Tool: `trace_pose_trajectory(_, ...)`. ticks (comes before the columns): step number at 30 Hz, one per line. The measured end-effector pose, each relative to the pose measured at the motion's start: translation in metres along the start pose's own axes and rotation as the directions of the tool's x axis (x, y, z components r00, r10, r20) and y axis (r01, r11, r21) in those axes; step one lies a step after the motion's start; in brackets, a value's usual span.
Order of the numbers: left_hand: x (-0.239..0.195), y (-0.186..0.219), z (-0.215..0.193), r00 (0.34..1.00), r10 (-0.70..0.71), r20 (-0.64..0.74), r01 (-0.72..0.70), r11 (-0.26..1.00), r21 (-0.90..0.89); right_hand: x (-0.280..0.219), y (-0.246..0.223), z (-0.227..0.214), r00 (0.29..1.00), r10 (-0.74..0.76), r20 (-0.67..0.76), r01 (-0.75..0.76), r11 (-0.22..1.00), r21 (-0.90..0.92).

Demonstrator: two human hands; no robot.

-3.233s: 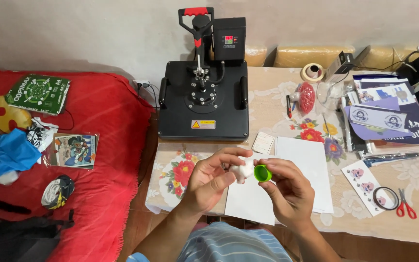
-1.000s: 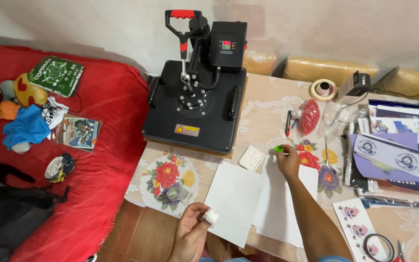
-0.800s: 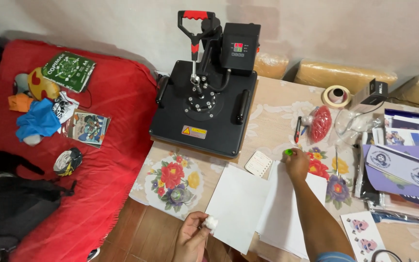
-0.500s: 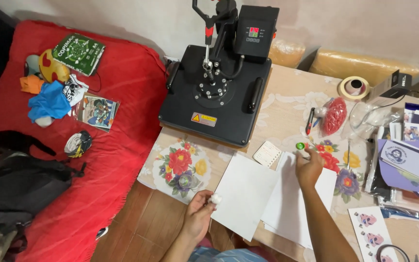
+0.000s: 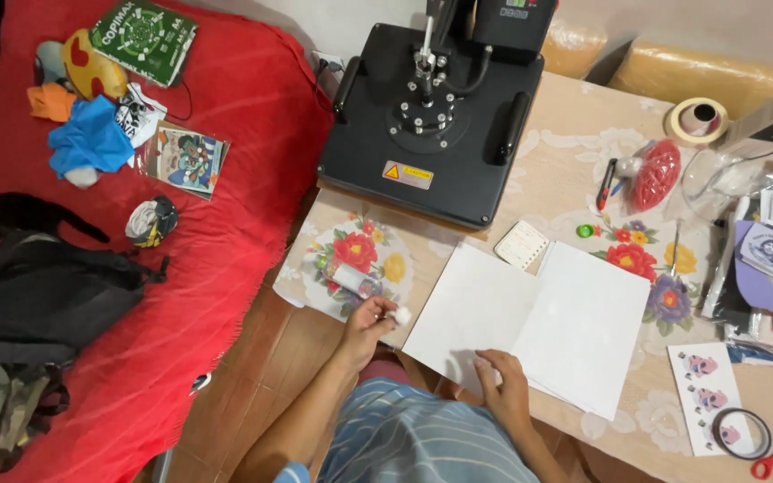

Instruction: A person prepares a design on paper and uses a heat press machine to transfer it.

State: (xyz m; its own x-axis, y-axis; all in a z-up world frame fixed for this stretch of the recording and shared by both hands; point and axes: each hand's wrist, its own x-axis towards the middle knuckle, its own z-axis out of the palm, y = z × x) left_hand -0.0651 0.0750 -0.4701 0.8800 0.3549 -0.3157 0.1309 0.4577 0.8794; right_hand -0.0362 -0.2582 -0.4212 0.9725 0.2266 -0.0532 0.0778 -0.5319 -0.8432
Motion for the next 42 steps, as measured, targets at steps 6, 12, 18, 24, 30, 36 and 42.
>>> trace_pose_trajectory(6,0.018,0.061,-0.156,0.798,0.345,-0.495,-0.424,0.904,-0.053,0.113,-0.138,0.166,0.895,-0.204,0.398,0.261,0.961,-0.096)
trace_pose_trajectory(12,0.051,0.04,-0.281,0.729,0.351,-0.588,-0.465,0.884,-0.05,0.204,-0.104,0.342,0.769,-0.402,0.497,0.583,0.76,-0.288)
trace_pose_trajectory(18,-0.021,-0.009,-0.349,0.765,0.156,-0.625,-0.293,0.948,-0.122,0.212,-0.14,0.304,0.962,-0.229,0.152,0.179,0.942,0.282)
trace_pose_trajectory(24,-0.039,0.002,-0.372,0.836,0.075,-0.543,-0.2,0.964,-0.174,0.212,-0.162,0.332,0.905,-0.365,0.219,0.257,0.878,0.405)
trace_pose_trajectory(30,-0.027,0.01,-0.362,0.874,0.076,-0.48,-0.167,0.974,-0.15,0.205,-0.149,0.352,0.893,-0.413,0.178,0.337,0.877,0.344)
trace_pose_trajectory(36,-0.013,0.037,-0.326,0.925,0.066,-0.375,-0.114,0.988,-0.108,0.177,-0.133,0.33,0.921,-0.37,0.12,0.345,0.92,0.188)
trace_pose_trajectory(42,0.034,0.043,-0.276,0.976,0.066,-0.209,-0.065,0.998,0.013,0.14,-0.121,0.294,0.97,-0.239,0.035,0.235,0.967,0.103)
